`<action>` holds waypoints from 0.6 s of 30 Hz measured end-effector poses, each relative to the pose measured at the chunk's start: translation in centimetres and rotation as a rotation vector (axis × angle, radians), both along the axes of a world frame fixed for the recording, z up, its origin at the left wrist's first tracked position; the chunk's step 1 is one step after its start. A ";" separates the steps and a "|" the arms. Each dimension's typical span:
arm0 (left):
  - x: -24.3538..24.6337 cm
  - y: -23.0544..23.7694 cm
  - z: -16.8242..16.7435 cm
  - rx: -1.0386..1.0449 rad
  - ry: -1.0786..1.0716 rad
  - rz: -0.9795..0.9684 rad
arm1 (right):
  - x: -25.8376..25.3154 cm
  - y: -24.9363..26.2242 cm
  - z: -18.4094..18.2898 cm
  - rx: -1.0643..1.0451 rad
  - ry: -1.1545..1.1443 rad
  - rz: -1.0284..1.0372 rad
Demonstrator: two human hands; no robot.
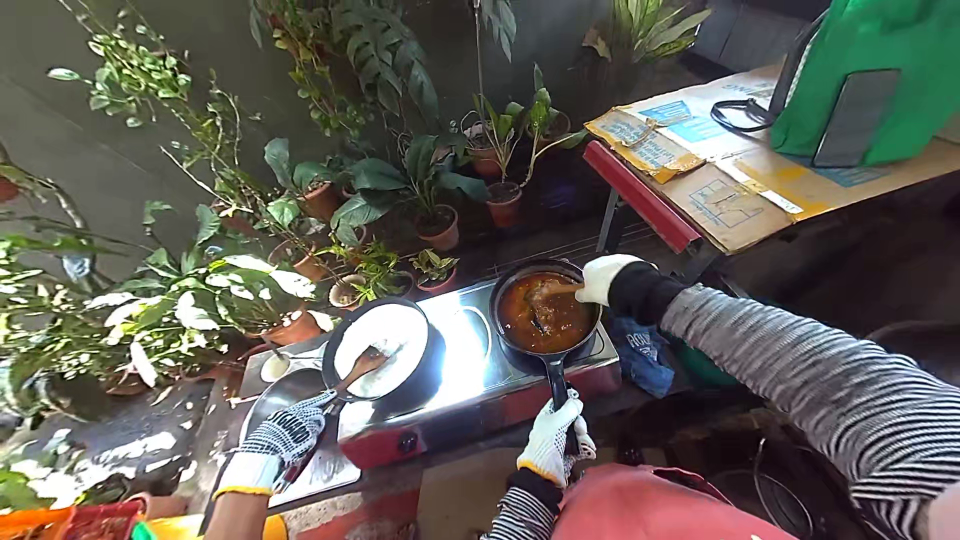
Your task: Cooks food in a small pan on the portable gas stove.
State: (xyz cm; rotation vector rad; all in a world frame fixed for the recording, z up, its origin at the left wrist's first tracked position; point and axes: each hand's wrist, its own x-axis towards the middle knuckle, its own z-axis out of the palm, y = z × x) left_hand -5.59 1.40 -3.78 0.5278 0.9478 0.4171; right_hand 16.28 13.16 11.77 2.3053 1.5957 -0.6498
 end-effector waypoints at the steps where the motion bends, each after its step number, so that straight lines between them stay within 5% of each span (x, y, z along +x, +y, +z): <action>1: 0.0 0.0 0.0 -0.011 -0.001 -0.001 | -0.3 1.3 -0.1 -0.012 0.013 0.000; 8: 0.2 0.0 -0.2 -0.036 0.032 0.004 | -4.8 4.3 0.0 -0.061 0.008 0.012; 14: 0.3 -0.1 -0.2 -0.046 0.012 0.031 | -4.3 -1.7 -1.9 -0.087 -0.026 0.112; 18: 0.4 -0.1 -0.2 -0.059 0.002 0.040 | -2.3 -5.3 0.1 -0.163 -0.088 0.142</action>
